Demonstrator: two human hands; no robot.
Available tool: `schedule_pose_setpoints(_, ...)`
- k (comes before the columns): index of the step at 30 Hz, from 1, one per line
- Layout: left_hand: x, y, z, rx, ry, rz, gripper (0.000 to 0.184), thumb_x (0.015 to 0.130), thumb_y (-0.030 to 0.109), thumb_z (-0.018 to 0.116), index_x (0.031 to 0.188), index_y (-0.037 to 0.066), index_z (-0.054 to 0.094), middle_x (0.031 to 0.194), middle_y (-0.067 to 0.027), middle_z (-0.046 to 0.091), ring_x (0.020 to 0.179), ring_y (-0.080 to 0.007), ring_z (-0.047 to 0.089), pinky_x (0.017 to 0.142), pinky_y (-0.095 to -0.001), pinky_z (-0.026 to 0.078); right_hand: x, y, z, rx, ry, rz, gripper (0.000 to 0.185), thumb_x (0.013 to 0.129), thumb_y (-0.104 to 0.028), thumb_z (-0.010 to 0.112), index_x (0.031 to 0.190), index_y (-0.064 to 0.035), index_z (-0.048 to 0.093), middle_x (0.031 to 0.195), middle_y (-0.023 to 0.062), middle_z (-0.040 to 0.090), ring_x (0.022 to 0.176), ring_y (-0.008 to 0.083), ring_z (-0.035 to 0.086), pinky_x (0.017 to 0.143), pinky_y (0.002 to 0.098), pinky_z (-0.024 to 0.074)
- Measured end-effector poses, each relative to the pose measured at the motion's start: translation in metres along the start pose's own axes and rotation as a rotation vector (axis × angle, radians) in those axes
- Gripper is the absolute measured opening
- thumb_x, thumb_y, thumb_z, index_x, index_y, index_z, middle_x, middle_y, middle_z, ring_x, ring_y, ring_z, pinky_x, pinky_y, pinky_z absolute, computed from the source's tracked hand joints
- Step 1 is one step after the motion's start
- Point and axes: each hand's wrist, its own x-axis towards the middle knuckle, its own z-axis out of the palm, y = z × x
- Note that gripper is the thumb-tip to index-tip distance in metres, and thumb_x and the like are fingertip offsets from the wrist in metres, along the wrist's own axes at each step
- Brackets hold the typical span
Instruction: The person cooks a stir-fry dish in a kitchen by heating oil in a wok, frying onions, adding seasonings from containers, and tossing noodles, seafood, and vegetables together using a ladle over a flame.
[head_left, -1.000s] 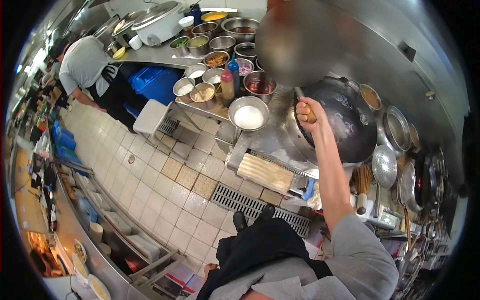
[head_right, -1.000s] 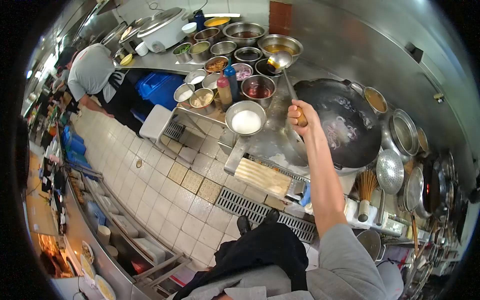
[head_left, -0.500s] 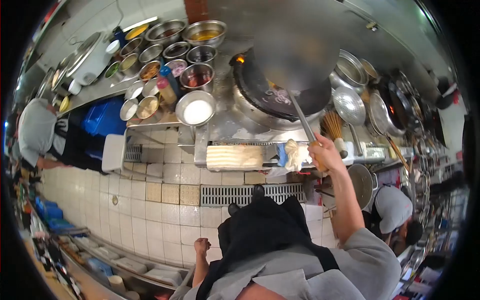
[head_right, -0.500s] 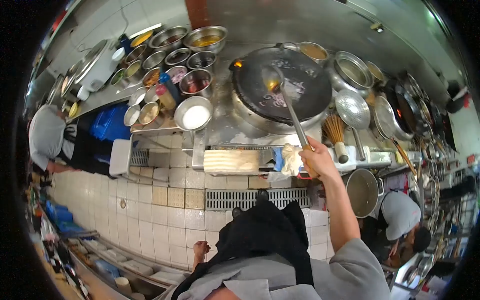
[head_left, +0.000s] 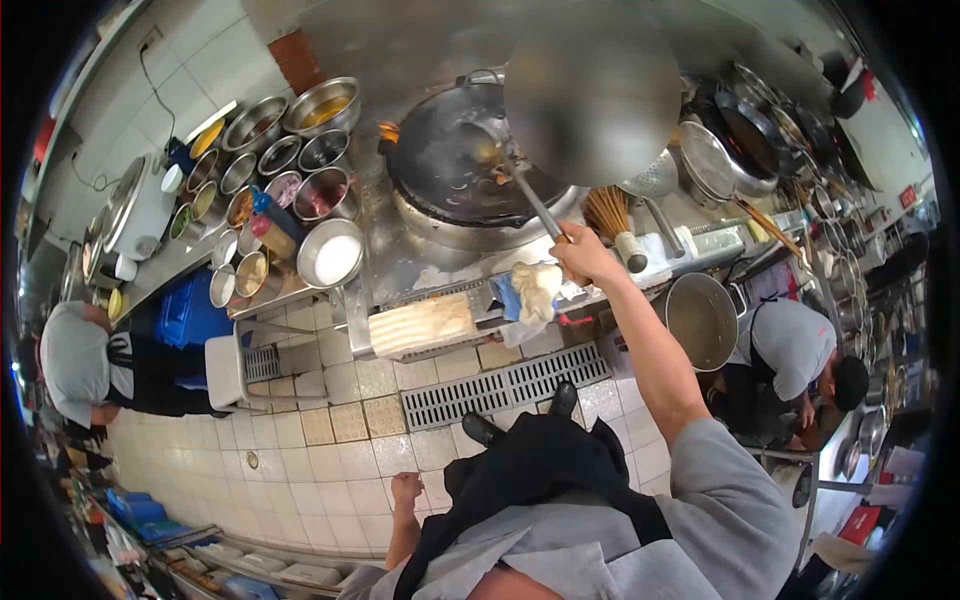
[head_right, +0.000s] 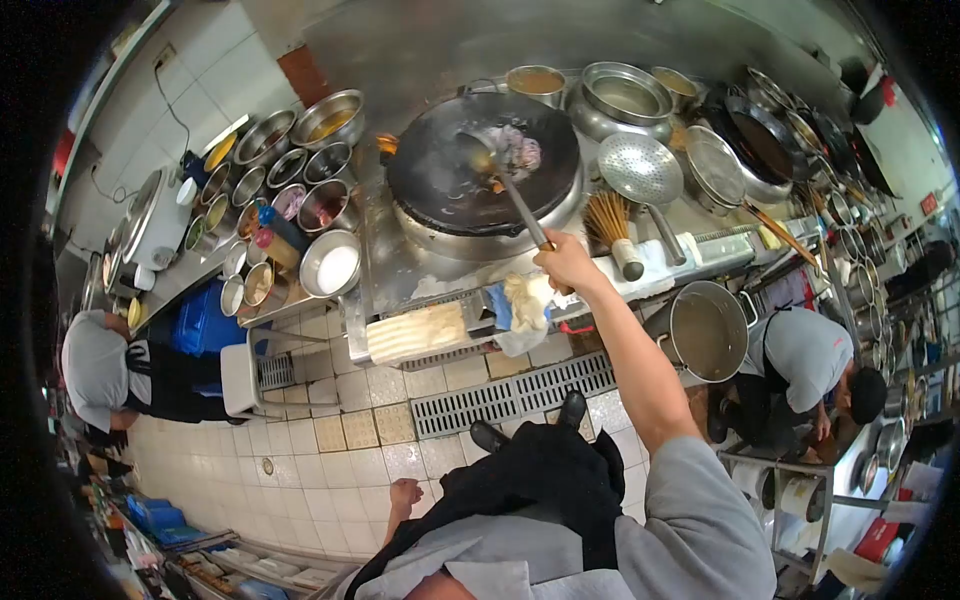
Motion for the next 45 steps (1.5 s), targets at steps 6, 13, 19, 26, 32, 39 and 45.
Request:
schedule_pose_setpoints(6,0.011,0.072,0.076,0.101,-0.168,0.215,0.012,0.081,0.009,0.059,0.083,-0.002,0.062,0.064,-0.0103,0.061,0.051,-0.0171,0.06,0.044,-0.027,0.048,-0.053,-0.006,-0.045,-0.212,0.021,-0.168,0.059,0.076,-0.007,0.056,0.134,-0.0089,0.047,0.059,-0.001,0.049,0.043,0.0082,0.045,0.039,0.0259,0.0359)
schedule_pose_setpoints(13,0.021,0.21,0.22,0.16,-0.361,0.426,0.024,0.086,0.008,0.057,0.108,0.002,0.052,0.088,-0.0117,0.063,0.058,-0.0164,0.058,0.048,-0.0276,0.048,-0.1,0.041,-0.095,-0.049,0.125,-0.137,0.039,0.08,-0.009,0.052,0.119,-0.0034,0.053,0.067,0.0118,0.06,0.051,0.0219,0.058,0.048,0.0351,0.0459)
schedule_pose_setpoints(19,-0.029,0.297,0.306,-0.021,-0.578,0.186,0.045,0.088,0.014,0.057,0.126,0.002,0.037,0.116,-0.0205,0.05,0.088,-0.0299,0.06,0.069,-0.0382,0.055,-0.204,0.08,-0.125,0.368,0.089,-0.223,0.058,0.082,-0.006,0.055,0.138,-0.0114,0.042,0.07,-0.002,0.053,0.047,0.0037,0.042,0.04,0.0212,0.0361)
schedule_pose_setpoints(26,0.014,0.285,0.334,-0.102,-0.5,-0.049,0.046,0.089,0.027,0.06,0.122,0.0,0.042,0.116,-0.021,0.048,0.092,-0.0303,0.06,0.07,-0.0388,0.055,-0.363,0.133,-0.15,0.847,0.259,0.093,0.067,0.084,-0.001,0.06,0.144,-0.0112,0.032,0.063,-0.0003,0.05,0.041,0.0047,0.044,0.038,0.0201,0.0377)
schedule_pose_setpoints(32,0.009,0.267,0.331,0.209,-0.307,0.182,0.046,0.084,0.026,0.064,0.119,0.001,0.045,0.106,-0.0158,0.054,0.081,-0.0275,0.062,0.059,-0.0347,0.053,-0.434,0.162,-0.153,1.024,0.545,0.238,0.066,0.084,0.003,0.057,0.144,-0.0088,0.031,0.06,0.0012,0.05,0.04,0.0068,0.045,0.038,0.0207,0.0369)
schedule_pose_setpoints(39,0.007,0.264,0.338,0.226,-0.253,0.151,0.045,0.082,0.02,0.063,0.117,-0.003,0.045,0.102,-0.0172,0.057,0.076,-0.0303,0.064,0.055,-0.036,0.054,-0.411,0.206,-0.184,0.919,0.655,0.416,0.067,0.083,0.003,0.055,0.144,-0.0032,0.028,0.058,0.0022,0.051,0.039,0.0083,0.045,0.036,0.0218,0.0363)
schedule_pose_setpoints(45,-0.013,0.266,0.337,0.287,-0.194,0.224,0.035,0.084,0.018,0.061,0.105,-0.007,0.05,0.084,-0.0173,0.06,0.055,-0.0259,0.061,0.045,-0.0332,0.054,-0.358,0.246,-0.198,0.876,0.656,0.441,0.067,0.083,0.0,0.056,0.143,-0.0021,0.027,0.059,0.0012,0.049,0.037,0.0081,0.043,0.034,0.0214,0.0347)
